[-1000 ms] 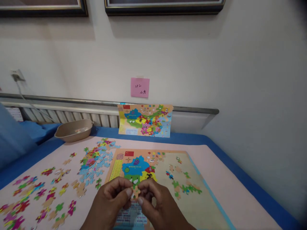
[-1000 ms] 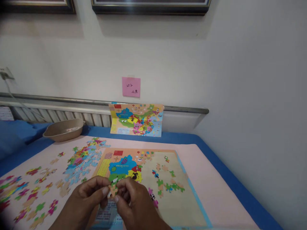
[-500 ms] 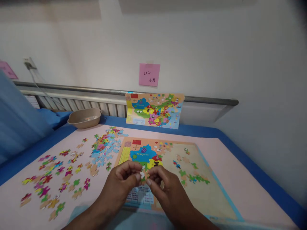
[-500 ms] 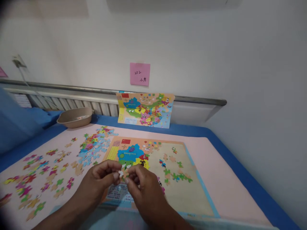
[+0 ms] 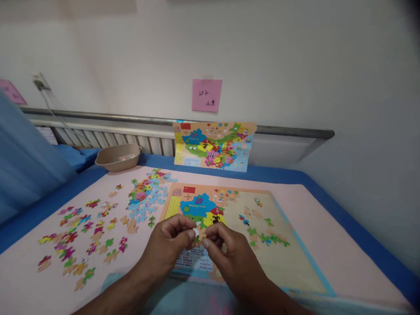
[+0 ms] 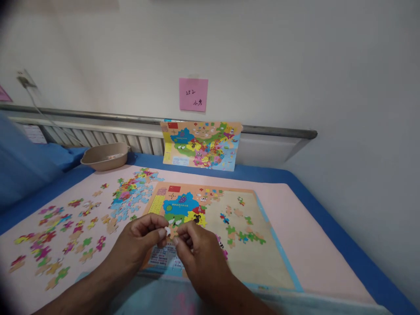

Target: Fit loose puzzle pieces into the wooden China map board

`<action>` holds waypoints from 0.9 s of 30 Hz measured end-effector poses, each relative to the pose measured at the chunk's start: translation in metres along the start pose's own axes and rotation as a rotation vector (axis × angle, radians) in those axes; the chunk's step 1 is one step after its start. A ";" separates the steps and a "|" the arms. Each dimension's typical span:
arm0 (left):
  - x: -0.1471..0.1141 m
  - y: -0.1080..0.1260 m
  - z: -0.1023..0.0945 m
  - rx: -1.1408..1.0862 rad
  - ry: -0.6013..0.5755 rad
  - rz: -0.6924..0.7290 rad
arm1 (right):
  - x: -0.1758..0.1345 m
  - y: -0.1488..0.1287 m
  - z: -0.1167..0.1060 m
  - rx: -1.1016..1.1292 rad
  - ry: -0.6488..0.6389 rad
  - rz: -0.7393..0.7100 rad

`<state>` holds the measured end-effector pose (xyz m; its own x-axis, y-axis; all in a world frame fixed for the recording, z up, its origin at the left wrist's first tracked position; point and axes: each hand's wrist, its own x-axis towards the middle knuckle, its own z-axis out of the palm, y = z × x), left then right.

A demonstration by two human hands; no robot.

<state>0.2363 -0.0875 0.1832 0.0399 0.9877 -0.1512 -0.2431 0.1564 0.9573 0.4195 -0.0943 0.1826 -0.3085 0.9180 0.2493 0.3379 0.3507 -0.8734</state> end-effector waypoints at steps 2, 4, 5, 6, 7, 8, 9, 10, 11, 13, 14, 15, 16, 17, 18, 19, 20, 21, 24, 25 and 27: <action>0.001 0.000 0.000 0.004 -0.002 0.002 | 0.000 0.000 -0.001 -0.014 -0.007 -0.003; 0.001 0.000 -0.001 0.015 -0.006 0.001 | -0.001 0.000 -0.001 -0.017 -0.009 -0.005; 0.001 0.001 -0.001 0.021 -0.008 0.001 | -0.001 0.001 -0.001 -0.014 -0.007 -0.006; 0.001 0.001 -0.002 0.028 -0.010 0.002 | 0.000 0.002 -0.001 -0.011 -0.002 -0.007; 0.001 0.001 -0.002 0.033 -0.011 0.001 | 0.000 0.003 -0.001 -0.009 0.006 -0.009; 0.001 0.001 -0.003 0.038 -0.013 0.000 | 0.000 0.004 0.000 -0.010 0.013 -0.010; 0.001 0.000 -0.004 0.043 -0.014 0.000 | 0.000 0.005 0.000 -0.013 0.013 -0.012; 0.002 0.000 -0.004 0.048 -0.016 0.002 | 0.000 0.006 0.001 -0.018 0.009 -0.015; 0.003 -0.001 -0.005 0.054 -0.019 0.006 | -0.001 0.006 0.001 -0.023 0.003 -0.020; 0.004 -0.003 -0.006 0.064 -0.018 0.013 | -0.001 0.007 0.002 -0.042 -0.009 -0.032; 0.005 -0.004 -0.006 0.067 -0.018 0.017 | -0.002 0.007 0.002 -0.055 -0.007 -0.039; 0.006 -0.004 -0.006 0.067 -0.016 0.018 | -0.002 0.007 0.002 -0.067 -0.002 -0.045; 0.006 -0.005 -0.006 0.067 -0.016 0.018 | -0.003 0.007 0.002 -0.076 0.001 -0.049; 0.006 -0.005 -0.006 0.066 -0.015 0.016 | -0.003 0.007 0.002 -0.081 0.003 -0.052; 0.006 -0.005 -0.006 0.064 -0.017 0.016 | -0.003 0.007 0.002 -0.083 0.005 -0.057; 0.006 -0.005 -0.006 0.064 -0.020 0.017 | -0.003 0.007 0.002 -0.086 0.006 -0.064; 0.005 -0.004 -0.006 0.065 -0.021 0.021 | -0.003 0.006 0.002 -0.091 0.005 -0.073; 0.004 -0.003 -0.005 0.070 -0.023 0.026 | -0.003 0.006 0.002 -0.095 0.006 -0.085; 0.002 0.001 -0.004 0.097 -0.027 0.043 | -0.003 0.004 0.002 -0.105 0.014 -0.105; 0.002 0.003 -0.003 0.106 -0.026 0.044 | -0.003 0.004 0.002 -0.107 0.018 -0.105; 0.002 0.006 -0.002 0.114 -0.023 0.044 | -0.003 0.004 0.003 -0.114 0.022 -0.102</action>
<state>0.2330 -0.0851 0.1877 0.0539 0.9931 -0.1043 -0.1335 0.1107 0.9849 0.4192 -0.0965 0.1776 -0.3273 0.8800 0.3441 0.4051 0.4597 -0.7903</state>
